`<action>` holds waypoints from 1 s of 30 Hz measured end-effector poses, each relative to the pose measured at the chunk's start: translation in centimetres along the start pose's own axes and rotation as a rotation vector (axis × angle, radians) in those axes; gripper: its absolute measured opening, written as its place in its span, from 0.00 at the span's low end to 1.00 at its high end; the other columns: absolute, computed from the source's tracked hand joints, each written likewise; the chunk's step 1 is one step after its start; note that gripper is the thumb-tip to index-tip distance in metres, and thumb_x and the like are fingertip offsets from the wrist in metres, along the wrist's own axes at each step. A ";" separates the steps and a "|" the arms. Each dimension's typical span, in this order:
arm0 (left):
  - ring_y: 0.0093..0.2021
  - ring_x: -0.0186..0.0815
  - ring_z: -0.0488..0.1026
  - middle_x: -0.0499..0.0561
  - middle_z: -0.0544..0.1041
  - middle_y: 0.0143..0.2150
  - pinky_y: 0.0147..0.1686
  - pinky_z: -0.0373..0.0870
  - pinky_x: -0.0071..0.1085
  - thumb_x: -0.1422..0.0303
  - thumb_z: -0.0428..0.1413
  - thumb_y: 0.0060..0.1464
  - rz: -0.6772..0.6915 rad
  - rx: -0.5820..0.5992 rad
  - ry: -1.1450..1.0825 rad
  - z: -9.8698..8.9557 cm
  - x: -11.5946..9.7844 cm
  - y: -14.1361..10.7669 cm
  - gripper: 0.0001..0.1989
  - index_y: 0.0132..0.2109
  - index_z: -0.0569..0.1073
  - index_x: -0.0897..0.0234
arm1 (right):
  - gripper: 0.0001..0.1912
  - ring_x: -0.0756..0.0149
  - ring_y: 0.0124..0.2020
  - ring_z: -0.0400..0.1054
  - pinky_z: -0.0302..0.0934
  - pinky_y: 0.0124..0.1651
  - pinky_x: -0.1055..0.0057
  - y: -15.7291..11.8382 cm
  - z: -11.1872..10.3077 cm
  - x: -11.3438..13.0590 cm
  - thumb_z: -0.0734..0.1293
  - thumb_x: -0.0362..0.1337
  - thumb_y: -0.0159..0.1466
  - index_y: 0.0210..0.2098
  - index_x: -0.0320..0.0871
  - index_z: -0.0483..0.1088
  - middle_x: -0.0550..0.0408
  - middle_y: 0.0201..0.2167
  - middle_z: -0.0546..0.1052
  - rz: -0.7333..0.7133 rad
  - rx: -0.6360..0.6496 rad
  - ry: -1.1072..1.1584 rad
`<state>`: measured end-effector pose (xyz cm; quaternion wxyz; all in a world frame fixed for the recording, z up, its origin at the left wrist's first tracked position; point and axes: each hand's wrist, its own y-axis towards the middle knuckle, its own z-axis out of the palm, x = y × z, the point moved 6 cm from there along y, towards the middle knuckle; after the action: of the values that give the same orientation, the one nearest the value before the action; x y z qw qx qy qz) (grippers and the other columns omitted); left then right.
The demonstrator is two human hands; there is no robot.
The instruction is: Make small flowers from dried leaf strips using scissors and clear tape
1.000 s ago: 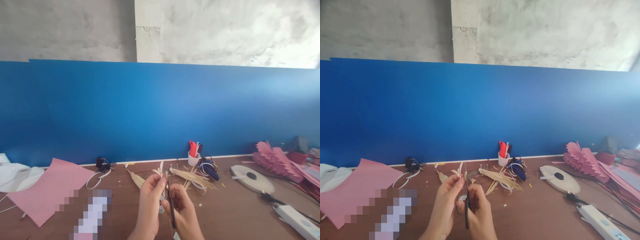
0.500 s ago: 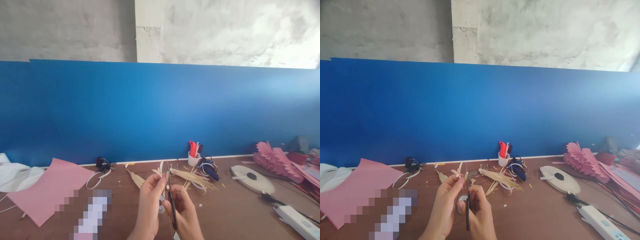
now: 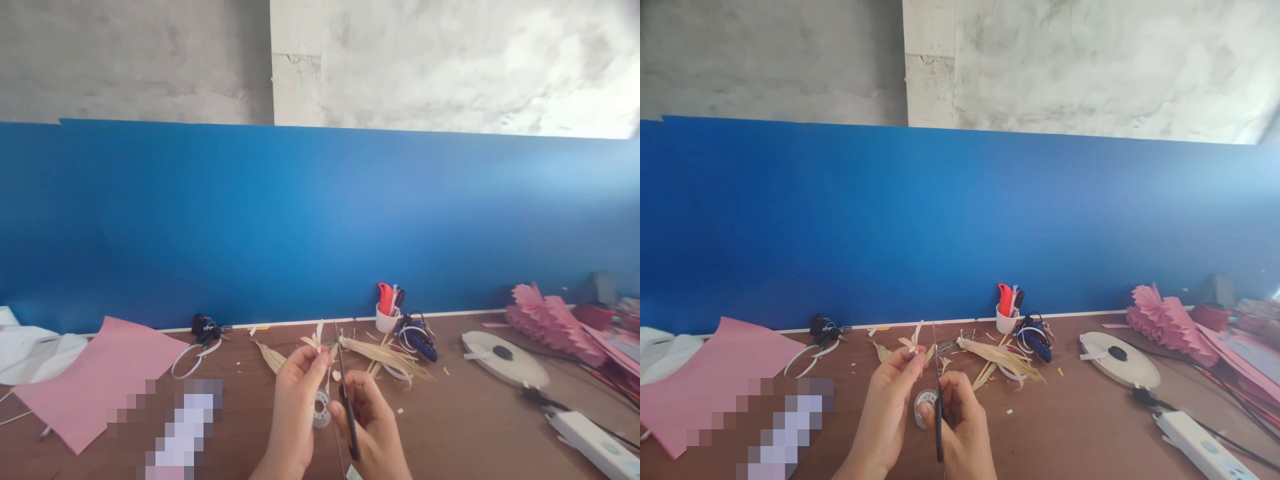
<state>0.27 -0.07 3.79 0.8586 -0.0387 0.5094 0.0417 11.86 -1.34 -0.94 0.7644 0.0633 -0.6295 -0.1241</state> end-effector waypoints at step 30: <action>0.29 0.28 0.68 0.49 0.77 0.30 0.34 0.64 0.24 0.65 0.66 0.42 -0.092 0.006 -0.046 -0.6 0.9 0.9 0.10 0.30 0.76 0.66 | 0.18 0.70 0.24 0.64 0.60 0.24 0.76 3.8 -1.1 4.9 0.74 0.42 0.50 0.37 0.45 0.67 0.60 0.24 0.71 0.048 -0.241 0.087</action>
<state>0.09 0.84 2.70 0.8712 -0.0586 0.4873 0.0018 14.21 0.98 4.44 0.7958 -0.0388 -0.5775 -0.1780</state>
